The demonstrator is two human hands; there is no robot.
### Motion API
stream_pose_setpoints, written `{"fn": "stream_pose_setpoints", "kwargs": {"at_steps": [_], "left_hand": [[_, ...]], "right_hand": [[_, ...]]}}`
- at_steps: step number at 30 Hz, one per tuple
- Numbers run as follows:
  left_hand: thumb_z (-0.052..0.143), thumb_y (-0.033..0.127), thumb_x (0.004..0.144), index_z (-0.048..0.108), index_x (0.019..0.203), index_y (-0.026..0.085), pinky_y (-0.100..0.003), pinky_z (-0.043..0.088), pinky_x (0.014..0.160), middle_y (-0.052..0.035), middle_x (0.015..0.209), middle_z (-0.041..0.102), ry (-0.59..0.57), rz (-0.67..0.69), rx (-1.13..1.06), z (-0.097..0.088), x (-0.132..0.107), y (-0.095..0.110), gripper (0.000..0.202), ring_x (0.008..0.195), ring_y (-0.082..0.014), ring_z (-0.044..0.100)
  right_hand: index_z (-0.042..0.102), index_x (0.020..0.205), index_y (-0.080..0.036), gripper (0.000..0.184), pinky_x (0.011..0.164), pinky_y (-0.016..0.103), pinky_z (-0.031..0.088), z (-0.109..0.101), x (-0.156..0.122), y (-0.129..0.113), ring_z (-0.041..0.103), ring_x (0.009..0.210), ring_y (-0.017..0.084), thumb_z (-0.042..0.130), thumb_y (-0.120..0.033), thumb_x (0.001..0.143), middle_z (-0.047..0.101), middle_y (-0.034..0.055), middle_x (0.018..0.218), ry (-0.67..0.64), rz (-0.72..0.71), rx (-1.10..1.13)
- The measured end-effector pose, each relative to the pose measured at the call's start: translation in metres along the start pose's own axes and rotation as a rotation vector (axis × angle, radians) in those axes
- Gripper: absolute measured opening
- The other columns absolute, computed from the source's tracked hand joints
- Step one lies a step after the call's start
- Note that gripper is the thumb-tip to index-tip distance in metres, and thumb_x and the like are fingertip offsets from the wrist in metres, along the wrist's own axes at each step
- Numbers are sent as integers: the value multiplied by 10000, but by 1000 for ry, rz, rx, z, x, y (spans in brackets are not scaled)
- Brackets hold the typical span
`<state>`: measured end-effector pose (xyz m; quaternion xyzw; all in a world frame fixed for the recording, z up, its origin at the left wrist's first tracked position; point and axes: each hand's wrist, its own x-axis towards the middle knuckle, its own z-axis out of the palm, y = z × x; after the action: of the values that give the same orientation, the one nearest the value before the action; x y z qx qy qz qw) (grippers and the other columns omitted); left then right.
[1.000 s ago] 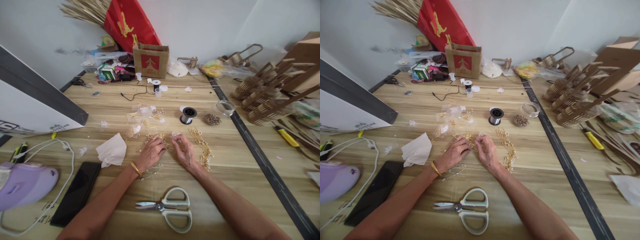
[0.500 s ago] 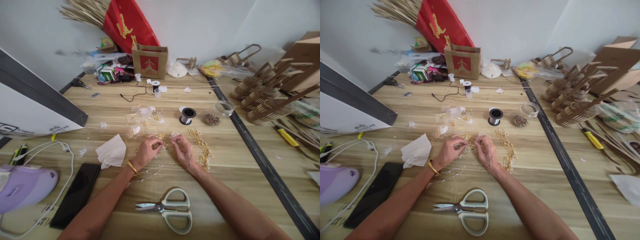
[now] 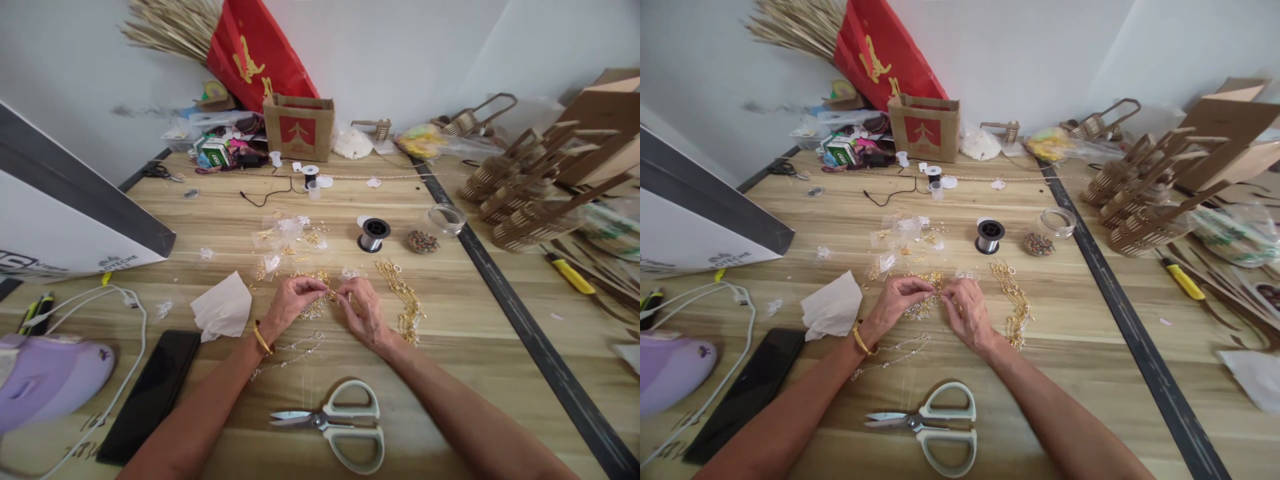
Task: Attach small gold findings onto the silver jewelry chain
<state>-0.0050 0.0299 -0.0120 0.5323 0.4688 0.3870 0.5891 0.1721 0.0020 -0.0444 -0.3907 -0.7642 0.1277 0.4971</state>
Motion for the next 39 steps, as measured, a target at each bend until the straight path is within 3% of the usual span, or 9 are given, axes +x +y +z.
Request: {"fn": "stream_pose_setpoints", "kwargs": {"at_steps": [20,39], "left_hand": [[776,231,635,734,742,154,-257,490,719,-26,744,725,-27,33,-32,-2,1,-4,138,710,-139,633],[758,234,651,737,747,148,-267,499,705,-42,753,728,-52,41,24,-1,0,-4,130,719,-159,637]], "right_hand": [[509,972,-214,147,721,373,445,-2,-1,-1,539,791,198,519,-98,882,591,45,825,-28,-74,-14],[530,940,-212,100,754,373,451,-2,0,-2,556,796,199,519,-131,885,600,41,806,-66,-39,-48]]}}
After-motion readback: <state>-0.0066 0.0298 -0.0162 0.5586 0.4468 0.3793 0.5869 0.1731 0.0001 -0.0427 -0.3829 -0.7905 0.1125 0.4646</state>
